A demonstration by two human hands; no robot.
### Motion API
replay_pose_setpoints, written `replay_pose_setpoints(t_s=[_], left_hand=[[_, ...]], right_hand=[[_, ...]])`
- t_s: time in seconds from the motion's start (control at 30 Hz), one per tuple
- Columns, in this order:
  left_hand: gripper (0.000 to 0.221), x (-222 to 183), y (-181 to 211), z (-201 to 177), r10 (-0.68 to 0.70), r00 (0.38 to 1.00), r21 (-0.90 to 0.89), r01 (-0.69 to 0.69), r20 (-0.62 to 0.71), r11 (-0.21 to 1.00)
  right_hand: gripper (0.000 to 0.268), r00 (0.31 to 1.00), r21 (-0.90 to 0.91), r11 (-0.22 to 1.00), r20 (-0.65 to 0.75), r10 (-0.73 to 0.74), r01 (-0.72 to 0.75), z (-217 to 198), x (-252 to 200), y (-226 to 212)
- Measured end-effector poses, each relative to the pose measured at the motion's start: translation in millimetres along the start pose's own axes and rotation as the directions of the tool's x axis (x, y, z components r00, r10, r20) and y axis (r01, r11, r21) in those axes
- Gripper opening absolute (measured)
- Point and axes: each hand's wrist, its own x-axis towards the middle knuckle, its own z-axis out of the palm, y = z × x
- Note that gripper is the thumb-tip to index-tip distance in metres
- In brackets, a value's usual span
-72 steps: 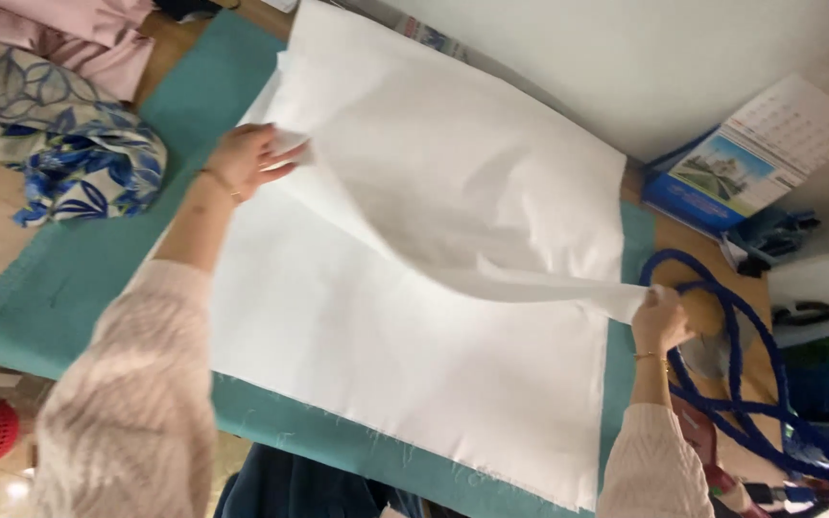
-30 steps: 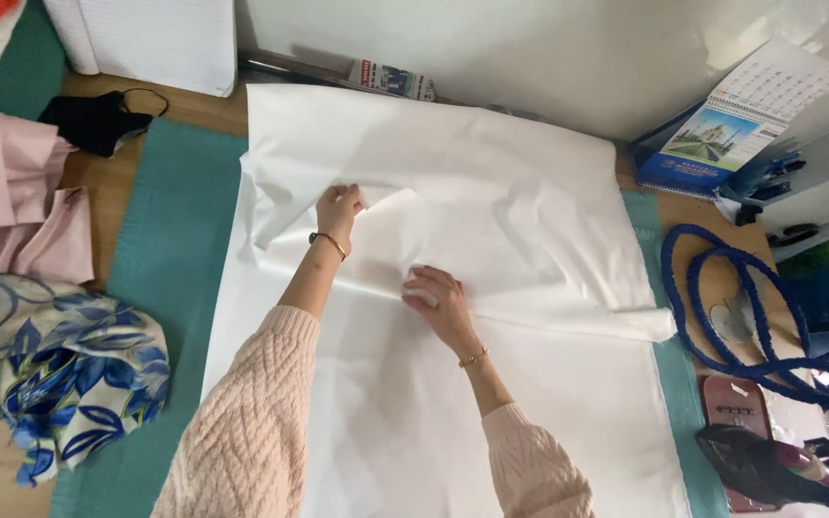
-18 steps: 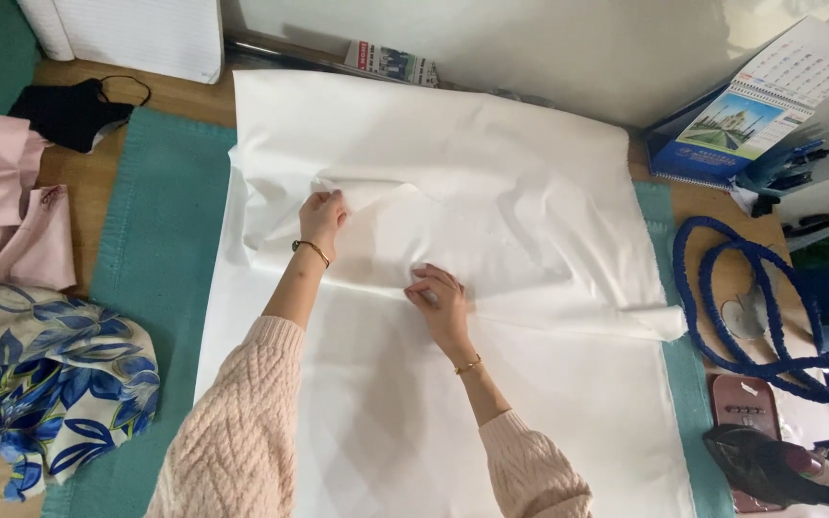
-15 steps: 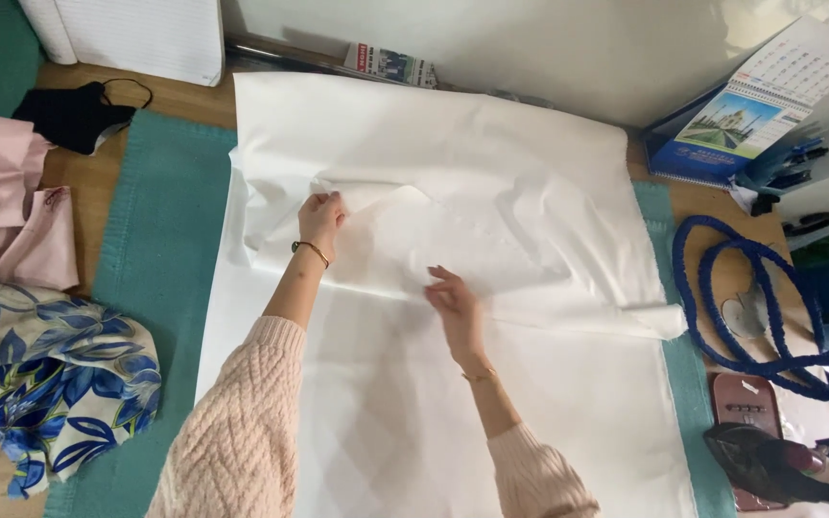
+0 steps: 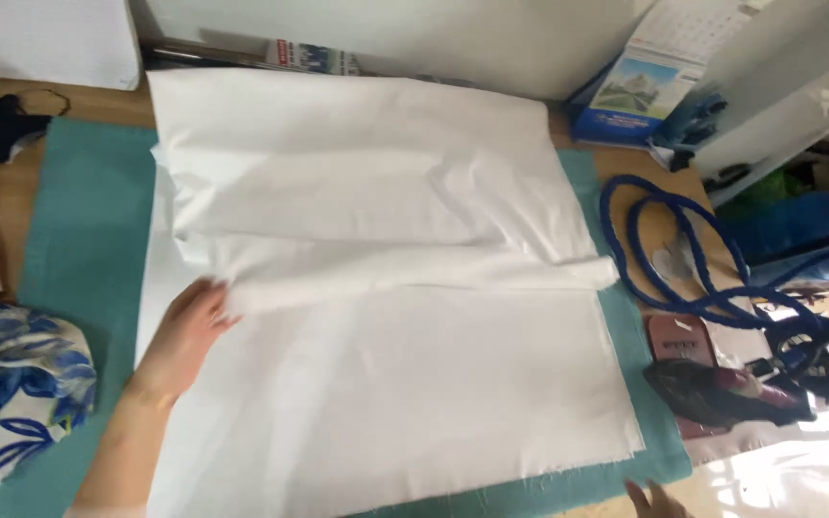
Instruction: Ironing and smoothing out pieces of fabric on an ironing board using a steam iron.
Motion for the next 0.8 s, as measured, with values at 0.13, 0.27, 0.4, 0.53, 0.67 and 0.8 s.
replay_pose_setpoints(t_s=[0.13, 0.27, 0.4, 0.53, 0.67, 0.8], left_hand=[[0.032, -94, -52, -68, 0.117, 0.993, -0.105, -0.118, -0.017, 0.987], [0.012, -149, -59, -79, 0.076, 0.987, -0.062, -0.086, -0.143, 0.994], [0.028, -159, -58, -68, -0.072, 0.904, 0.229, 0.183, -0.421, 0.956], [0.024, -158, -71, -59, 0.089, 0.914, 0.348, 0.059, -0.395, 0.936], [0.037, -120, -99, -92, 0.175, 0.859, 0.467, 0.081, -0.481, 0.881], [0.043, -91, -117, -122, 0.286, 0.807, 0.623, 0.125, -0.517, 0.772]], right_hand=[[0.052, 0.862, 0.112, 0.933, -0.435, -0.262, 0.341, -41, -20, -107], [0.051, 0.65, -0.03, 0.854, -0.634, -0.418, 0.52, -69, 32, -157], [0.038, 0.557, 0.09, 0.738, -0.718, -0.417, 0.669, -79, 111, -157], [0.034, 0.654, 0.363, 0.699, -0.73, -0.197, 0.616, -90, 185, -139], [0.044, 0.696, 0.39, 0.72, -0.696, -0.178, 0.574, -116, 239, -133], [0.049, 0.845, 0.462, 0.739, -0.46, -0.274, 0.491, -161, 220, -150]])
